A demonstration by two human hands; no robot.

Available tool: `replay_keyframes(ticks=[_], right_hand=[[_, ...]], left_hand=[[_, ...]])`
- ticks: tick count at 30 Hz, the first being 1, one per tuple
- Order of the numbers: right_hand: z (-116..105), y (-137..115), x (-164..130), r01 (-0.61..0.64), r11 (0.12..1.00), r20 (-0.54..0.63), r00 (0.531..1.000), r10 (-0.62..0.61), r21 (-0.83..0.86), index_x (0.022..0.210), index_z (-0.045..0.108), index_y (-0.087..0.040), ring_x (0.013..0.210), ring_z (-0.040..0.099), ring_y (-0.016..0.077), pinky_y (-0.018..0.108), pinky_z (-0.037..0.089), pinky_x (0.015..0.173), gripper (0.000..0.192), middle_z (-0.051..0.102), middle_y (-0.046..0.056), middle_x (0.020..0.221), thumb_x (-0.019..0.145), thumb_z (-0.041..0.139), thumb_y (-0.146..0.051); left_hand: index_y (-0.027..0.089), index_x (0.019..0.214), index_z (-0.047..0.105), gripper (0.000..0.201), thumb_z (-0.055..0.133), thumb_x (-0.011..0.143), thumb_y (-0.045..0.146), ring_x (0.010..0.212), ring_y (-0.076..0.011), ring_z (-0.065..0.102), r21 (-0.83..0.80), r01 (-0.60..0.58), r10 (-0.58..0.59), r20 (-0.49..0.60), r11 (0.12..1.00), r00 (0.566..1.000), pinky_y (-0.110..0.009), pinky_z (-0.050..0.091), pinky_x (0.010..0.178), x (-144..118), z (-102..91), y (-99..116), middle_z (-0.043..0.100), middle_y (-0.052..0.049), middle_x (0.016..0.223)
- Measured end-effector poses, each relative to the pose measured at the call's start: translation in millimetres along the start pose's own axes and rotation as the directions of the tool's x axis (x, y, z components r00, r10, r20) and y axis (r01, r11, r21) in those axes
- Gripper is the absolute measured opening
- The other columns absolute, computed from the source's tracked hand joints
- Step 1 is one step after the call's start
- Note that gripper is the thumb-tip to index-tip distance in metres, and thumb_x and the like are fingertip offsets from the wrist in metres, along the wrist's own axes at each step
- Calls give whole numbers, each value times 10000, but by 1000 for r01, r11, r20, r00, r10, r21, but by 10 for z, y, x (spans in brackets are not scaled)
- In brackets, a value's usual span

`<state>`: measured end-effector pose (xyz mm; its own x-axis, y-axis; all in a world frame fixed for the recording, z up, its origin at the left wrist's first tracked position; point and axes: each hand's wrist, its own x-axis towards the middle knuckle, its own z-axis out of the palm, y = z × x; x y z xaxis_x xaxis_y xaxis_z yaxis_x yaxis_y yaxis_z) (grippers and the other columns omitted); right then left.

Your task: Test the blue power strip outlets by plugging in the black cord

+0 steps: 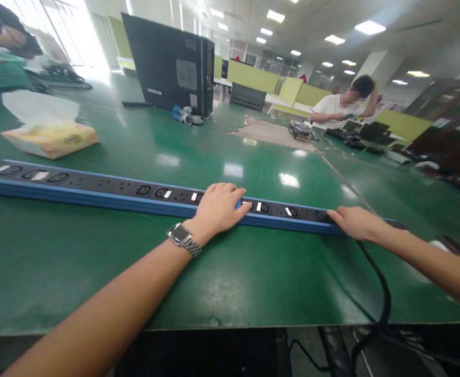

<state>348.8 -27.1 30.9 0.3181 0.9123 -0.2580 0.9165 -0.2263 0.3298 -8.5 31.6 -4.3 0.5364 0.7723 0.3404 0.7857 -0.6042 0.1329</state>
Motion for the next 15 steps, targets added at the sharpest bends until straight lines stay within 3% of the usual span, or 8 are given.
replay_keyframes(ticks=[6,10,12,15], right_hand=[[-32,89,18,-17,1000,-27,999,17,-9,947,675,-179,922,649,323,416,454,742,640,690,165,1023,923,192,-598],[-47,286,118,197,970,-7,980,-198,140,659,614,-188,670,589,207,299,394,605,642,629,64,682,860,290,-705],[22,363,148,261,926,-73,965,-250,273,585,549,-188,580,508,156,272,351,560,647,535,19,573,833,318,-739],[173,391,148,273,871,-220,956,-196,410,572,506,-188,551,439,125,259,313,539,623,461,-13,539,827,345,-733]], left_hand=[[294,1359,510,639,275,902,673,1032,-302,563,43,-68,68,12,997,998,-461,350,897,46,192,248,645,-104,1151],[309,1358,508,653,235,900,686,1025,-304,551,82,-66,65,11,994,998,-454,338,884,34,207,227,638,-105,1125],[317,1365,500,652,220,903,682,1022,-300,547,95,-68,67,14,993,998,-453,334,888,37,203,218,636,-102,1116],[322,1372,493,649,207,908,675,1012,-297,547,104,-74,72,19,992,997,-449,337,884,40,202,218,635,-101,1095]])
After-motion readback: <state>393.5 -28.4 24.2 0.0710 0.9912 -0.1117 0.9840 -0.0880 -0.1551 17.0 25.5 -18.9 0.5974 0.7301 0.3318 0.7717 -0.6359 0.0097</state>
